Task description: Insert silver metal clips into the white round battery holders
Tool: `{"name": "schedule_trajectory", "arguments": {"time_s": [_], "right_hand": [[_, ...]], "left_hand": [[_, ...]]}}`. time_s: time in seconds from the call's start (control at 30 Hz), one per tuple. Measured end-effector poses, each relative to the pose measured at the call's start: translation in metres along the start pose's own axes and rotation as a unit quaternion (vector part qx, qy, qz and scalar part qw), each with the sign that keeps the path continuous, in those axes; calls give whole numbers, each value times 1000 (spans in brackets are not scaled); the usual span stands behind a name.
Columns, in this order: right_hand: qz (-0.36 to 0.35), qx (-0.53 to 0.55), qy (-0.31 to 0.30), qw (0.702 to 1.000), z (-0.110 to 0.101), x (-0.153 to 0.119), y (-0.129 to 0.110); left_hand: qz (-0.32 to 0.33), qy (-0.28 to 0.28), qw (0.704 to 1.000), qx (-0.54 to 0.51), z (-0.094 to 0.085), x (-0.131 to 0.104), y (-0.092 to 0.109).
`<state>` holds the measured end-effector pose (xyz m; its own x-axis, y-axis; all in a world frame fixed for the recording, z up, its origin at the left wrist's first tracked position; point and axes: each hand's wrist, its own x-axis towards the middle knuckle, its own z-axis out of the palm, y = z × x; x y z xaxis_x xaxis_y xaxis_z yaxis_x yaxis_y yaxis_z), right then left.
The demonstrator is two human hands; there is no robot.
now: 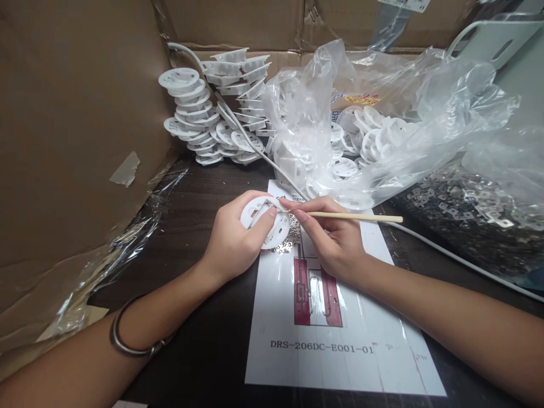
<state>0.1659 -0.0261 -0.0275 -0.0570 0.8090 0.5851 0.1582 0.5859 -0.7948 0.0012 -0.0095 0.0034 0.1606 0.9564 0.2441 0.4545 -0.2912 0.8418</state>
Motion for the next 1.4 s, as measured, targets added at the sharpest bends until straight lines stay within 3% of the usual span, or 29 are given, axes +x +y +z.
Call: {"name": "schedule_trajectory", "arguments": {"time_s": [0.67, 1.0, 1.17, 1.4], "right_hand": [[-47, -61, -26, 997, 1, 0, 2], [-14, -77, -20, 997, 1, -1, 0], [-39, -65, -33, 997, 1, -1, 1], [-49, -1, 63, 997, 1, 1, -2]], "left_hand": [[-7, 0, 1000, -1, 2, -1, 3], [-63, -10, 994, -86, 4, -2, 4], [-36, -4, 997, -61, 3, -2, 3], [-7, 2, 999, -51, 1, -6, 6]]}}
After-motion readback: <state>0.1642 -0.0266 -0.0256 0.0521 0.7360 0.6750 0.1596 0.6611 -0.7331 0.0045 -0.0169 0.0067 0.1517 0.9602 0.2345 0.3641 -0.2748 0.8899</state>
